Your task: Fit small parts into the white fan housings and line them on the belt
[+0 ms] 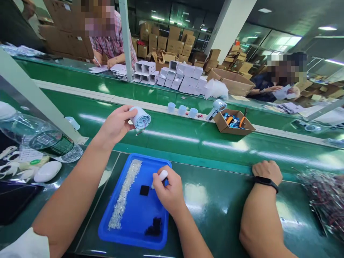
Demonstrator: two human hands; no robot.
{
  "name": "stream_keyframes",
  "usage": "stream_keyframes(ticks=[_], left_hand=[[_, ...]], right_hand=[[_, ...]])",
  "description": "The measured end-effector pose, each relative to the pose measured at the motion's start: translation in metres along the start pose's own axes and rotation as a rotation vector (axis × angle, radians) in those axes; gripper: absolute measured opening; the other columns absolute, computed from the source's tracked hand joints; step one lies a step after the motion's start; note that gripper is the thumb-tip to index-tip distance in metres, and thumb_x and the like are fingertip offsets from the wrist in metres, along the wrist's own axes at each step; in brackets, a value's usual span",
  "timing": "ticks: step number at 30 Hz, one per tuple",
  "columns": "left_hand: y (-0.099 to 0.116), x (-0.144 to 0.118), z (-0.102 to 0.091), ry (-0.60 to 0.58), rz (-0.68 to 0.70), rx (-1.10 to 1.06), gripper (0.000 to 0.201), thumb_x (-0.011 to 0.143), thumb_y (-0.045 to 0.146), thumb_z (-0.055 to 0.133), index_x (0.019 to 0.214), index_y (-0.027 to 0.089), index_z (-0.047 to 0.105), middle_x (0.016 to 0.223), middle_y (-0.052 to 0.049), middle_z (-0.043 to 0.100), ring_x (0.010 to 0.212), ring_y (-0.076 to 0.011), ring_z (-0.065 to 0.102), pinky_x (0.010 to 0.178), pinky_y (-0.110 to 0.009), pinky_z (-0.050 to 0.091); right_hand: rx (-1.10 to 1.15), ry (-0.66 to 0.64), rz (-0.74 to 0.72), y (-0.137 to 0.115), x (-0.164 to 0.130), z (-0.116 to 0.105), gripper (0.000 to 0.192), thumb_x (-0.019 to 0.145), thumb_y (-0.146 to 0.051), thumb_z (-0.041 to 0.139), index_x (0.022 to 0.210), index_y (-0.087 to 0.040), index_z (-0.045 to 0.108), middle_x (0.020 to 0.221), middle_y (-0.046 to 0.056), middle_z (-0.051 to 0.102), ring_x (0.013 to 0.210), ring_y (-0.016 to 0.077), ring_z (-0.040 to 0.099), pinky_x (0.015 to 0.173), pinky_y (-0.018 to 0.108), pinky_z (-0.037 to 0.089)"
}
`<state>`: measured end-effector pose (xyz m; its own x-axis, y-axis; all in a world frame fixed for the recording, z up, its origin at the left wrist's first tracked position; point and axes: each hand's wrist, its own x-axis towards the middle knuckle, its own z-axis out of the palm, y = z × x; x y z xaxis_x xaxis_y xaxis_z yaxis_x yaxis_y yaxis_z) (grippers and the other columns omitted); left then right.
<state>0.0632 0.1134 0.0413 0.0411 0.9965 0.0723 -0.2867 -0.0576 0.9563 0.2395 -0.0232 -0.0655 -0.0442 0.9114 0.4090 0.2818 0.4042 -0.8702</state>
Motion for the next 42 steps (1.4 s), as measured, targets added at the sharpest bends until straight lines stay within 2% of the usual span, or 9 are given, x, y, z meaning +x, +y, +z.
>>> stream_keyframes(ticks=[8,15,22,28,30,34,37,42], left_hand=[[0.014,-0.012,0.006,-0.020,0.041,0.129,0.008,0.075,0.022,0.061,0.075,0.017,0.055,0.073,-0.002,0.057,0.063,-0.0138,0.055,0.053,-0.027,0.049],[0.024,-0.021,0.009,-0.019,0.071,0.124,0.005,0.077,0.017,0.060,0.075,0.016,0.055,0.072,-0.001,0.055,0.067,-0.0137,0.057,0.059,-0.026,0.050],[0.031,-0.025,0.012,0.076,0.004,-0.009,0.010,0.074,0.011,0.065,0.075,0.014,0.056,0.074,-0.003,0.054,0.082,-0.0227,0.063,0.067,-0.032,0.054],[0.030,-0.025,0.010,0.055,-0.016,-0.062,0.014,0.072,0.009,0.068,0.074,0.014,0.055,0.074,-0.002,0.054,0.085,-0.0231,0.063,0.065,-0.029,0.053],[0.030,-0.026,0.010,0.058,-0.016,-0.057,0.013,0.072,0.010,0.067,0.073,0.014,0.055,0.073,-0.002,0.054,0.086,-0.0237,0.064,0.066,-0.029,0.052],[0.032,-0.028,0.010,0.004,0.061,0.101,0.010,0.076,0.013,0.064,0.072,0.013,0.055,0.072,-0.002,0.055,0.083,-0.0223,0.063,0.064,-0.028,0.050],[0.032,-0.028,0.010,-0.061,0.137,0.207,0.008,0.079,0.015,0.059,0.072,0.013,0.054,0.071,-0.002,0.055,0.080,-0.0210,0.063,0.060,-0.026,0.046],[0.027,-0.025,0.009,-0.061,0.130,0.198,0.009,0.076,0.017,0.063,0.072,0.013,0.056,0.072,-0.002,0.054,0.086,-0.0237,0.063,0.065,-0.027,0.044]], right_hand=[[-0.027,0.154,-0.020,0.001,-0.031,0.003,0.016,0.093,-0.020,0.051,0.077,-0.021,0.048,0.073,-0.002,0.050,0.063,0.0131,0.049,0.056,0.024,0.039],[0.011,0.122,0.012,0.003,-0.028,0.003,0.019,0.093,-0.023,0.052,0.075,-0.021,0.049,0.070,-0.002,0.050,0.063,0.0138,0.049,0.057,0.025,0.040],[-0.060,0.076,0.011,0.003,-0.030,0.005,0.018,0.092,-0.023,0.051,0.075,-0.021,0.047,0.071,-0.001,0.051,0.062,0.0148,0.050,0.056,0.027,0.040],[-0.155,-0.094,-0.045,-0.005,-0.032,-0.002,0.018,0.092,-0.021,0.052,0.075,-0.021,0.047,0.070,-0.002,0.050,0.059,0.0134,0.048,0.055,0.025,0.039],[-0.197,-0.021,-0.038,-0.010,-0.032,-0.009,0.016,0.092,-0.022,0.053,0.077,-0.021,0.048,0.073,-0.001,0.052,0.062,0.0146,0.050,0.057,0.026,0.039],[-0.232,0.263,-0.062,-0.019,-0.039,-0.027,0.017,0.094,-0.023,0.054,0.078,-0.021,0.048,0.075,-0.001,0.052,0.066,0.0152,0.051,0.060,0.026,0.039],[-0.267,0.243,-0.033,-0.023,-0.048,-0.035,0.020,0.094,-0.024,0.055,0.075,-0.021,0.048,0.073,-0.001,0.052,0.064,0.0147,0.049,0.058,0.026,0.037],[-0.335,0.143,-0.025,-0.025,-0.050,-0.032,0.023,0.094,-0.024,0.054,0.072,-0.021,0.047,0.068,-0.002,0.051,0.058,0.0134,0.047,0.054,0.026,0.036]])
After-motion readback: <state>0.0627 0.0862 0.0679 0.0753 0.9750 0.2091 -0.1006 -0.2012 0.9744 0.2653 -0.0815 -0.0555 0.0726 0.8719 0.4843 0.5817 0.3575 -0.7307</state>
